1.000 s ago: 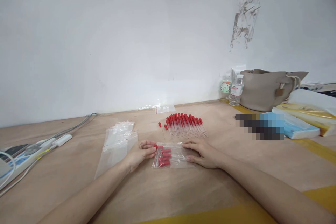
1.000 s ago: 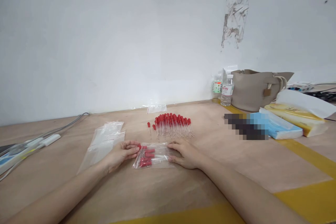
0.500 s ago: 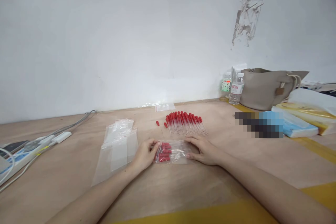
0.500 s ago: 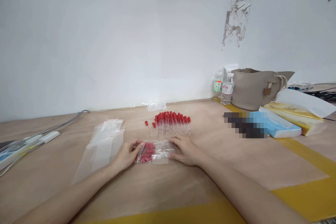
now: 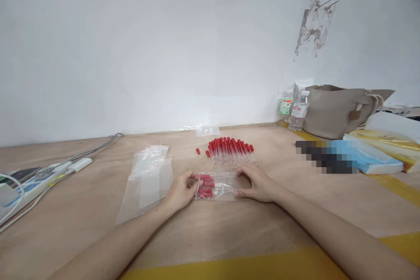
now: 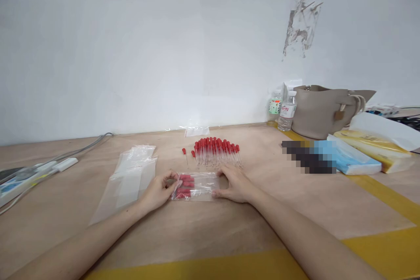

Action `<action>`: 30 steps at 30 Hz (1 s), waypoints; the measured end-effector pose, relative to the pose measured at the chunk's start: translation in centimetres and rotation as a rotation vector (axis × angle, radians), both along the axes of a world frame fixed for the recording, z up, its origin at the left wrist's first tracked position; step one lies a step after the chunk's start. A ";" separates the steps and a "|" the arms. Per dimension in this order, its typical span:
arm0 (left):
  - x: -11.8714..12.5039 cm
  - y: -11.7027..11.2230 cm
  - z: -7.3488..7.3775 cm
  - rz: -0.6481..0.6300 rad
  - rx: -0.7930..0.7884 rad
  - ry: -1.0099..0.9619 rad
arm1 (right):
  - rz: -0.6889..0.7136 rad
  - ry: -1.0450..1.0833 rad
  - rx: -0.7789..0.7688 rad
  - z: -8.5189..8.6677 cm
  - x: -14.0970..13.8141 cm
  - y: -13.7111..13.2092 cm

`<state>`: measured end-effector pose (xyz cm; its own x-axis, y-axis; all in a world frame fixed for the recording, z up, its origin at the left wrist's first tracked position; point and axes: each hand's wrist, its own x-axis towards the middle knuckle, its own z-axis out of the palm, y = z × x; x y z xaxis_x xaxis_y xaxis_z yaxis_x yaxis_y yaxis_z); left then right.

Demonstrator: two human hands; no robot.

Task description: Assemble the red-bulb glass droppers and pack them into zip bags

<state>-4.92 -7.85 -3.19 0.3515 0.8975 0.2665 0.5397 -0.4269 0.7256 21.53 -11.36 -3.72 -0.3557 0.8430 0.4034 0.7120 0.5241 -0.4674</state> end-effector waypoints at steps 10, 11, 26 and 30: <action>0.4 1.5 -1.0 0.008 -0.156 -0.161 | -0.006 -0.005 0.038 -0.8 0.0 0.6; 0.5 1.7 -1.0 0.006 -0.175 -0.167 | -0.007 -0.007 0.041 -0.8 0.0 0.7; -0.6 1.8 0.7 -0.158 -0.357 -0.191 | 0.054 -0.024 0.033 -0.6 0.3 0.8; -0.8 2.0 0.9 -0.123 -0.341 -0.162 | 0.056 -0.042 0.028 -0.5 0.3 0.8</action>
